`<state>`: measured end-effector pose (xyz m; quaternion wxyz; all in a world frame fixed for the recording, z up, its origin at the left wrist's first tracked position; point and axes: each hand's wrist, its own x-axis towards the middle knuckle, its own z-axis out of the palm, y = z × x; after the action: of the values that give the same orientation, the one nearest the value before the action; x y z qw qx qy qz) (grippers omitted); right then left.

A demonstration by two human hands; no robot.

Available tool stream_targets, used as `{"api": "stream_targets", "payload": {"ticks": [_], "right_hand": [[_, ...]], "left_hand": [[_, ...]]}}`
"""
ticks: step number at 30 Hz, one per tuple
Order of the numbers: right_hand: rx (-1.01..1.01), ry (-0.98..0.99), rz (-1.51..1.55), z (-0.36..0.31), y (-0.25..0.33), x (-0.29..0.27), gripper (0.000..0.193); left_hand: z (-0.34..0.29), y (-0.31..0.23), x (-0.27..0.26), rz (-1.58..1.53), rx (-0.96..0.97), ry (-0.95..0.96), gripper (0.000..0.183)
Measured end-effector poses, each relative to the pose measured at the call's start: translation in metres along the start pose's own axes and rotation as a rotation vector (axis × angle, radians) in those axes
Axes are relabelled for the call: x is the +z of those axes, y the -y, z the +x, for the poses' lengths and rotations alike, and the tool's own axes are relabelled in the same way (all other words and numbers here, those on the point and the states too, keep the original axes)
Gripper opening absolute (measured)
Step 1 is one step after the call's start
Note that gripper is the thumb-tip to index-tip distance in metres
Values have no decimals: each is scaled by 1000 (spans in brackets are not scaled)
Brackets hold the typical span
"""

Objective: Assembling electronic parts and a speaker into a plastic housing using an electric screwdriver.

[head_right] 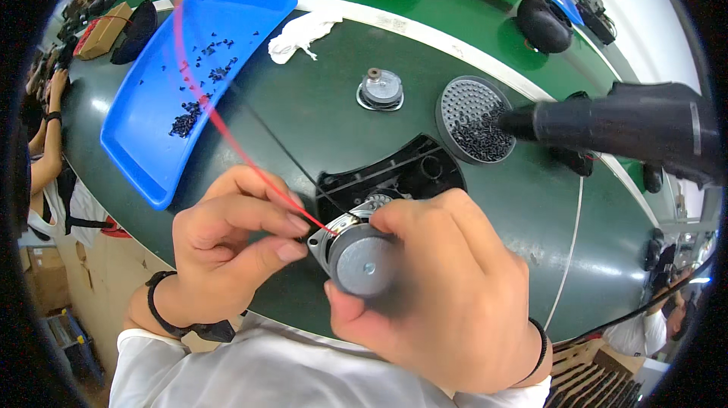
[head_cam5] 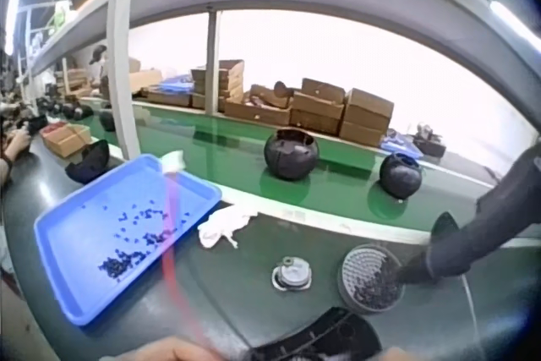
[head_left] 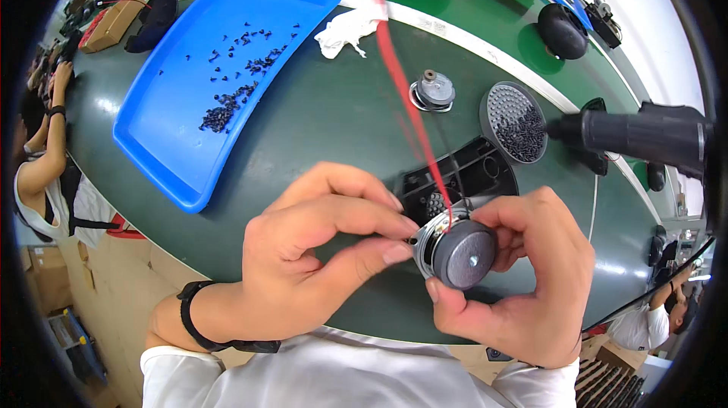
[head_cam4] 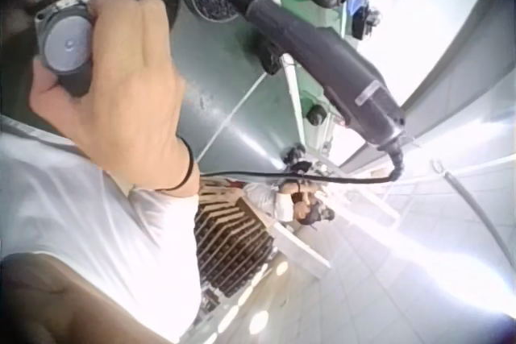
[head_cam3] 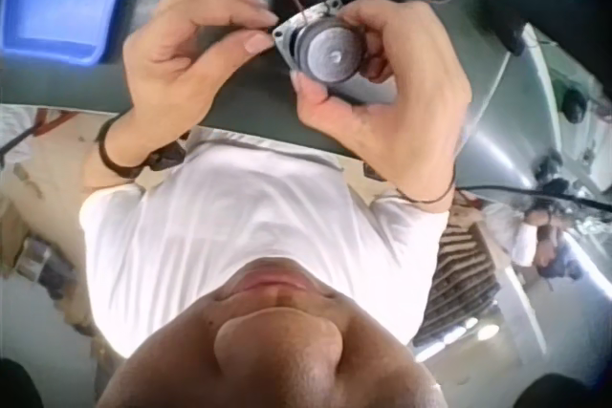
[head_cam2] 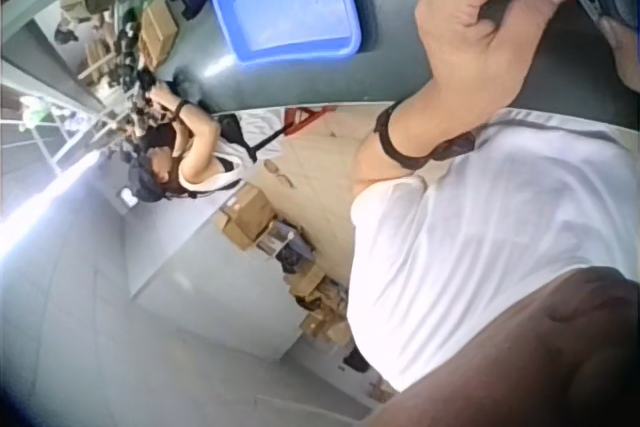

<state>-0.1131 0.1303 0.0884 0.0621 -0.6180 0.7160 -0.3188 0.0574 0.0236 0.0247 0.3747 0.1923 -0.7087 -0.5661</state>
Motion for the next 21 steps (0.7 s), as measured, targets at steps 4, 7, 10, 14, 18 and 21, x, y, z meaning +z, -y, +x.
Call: {"api": "stream_targets", "payload": {"ticks": [4,7,10,14,18,21], "right_hand": [[64,-11,-8,-4,12,-1,43],[44,-34,-43,-7,11,-1,44],[10,-38,-35,-9,9,-1,43],[-58,-73,-67,-16,10,-1,43],[-158,-103,-94,-18,10,3,45],[-218,-121,-38,-25,1,3,44]], "left_hand": [[0,-9,-1,-140,-92,123,17],[-3,-6,4,-184,-132,101,18],[-4,-5,9,-231,-157,56,18],[-5,-2,8,-215,-58,109,20],[-8,-12,10,-438,-228,68,27],[-5,-22,8,-547,-472,56,28]]}}
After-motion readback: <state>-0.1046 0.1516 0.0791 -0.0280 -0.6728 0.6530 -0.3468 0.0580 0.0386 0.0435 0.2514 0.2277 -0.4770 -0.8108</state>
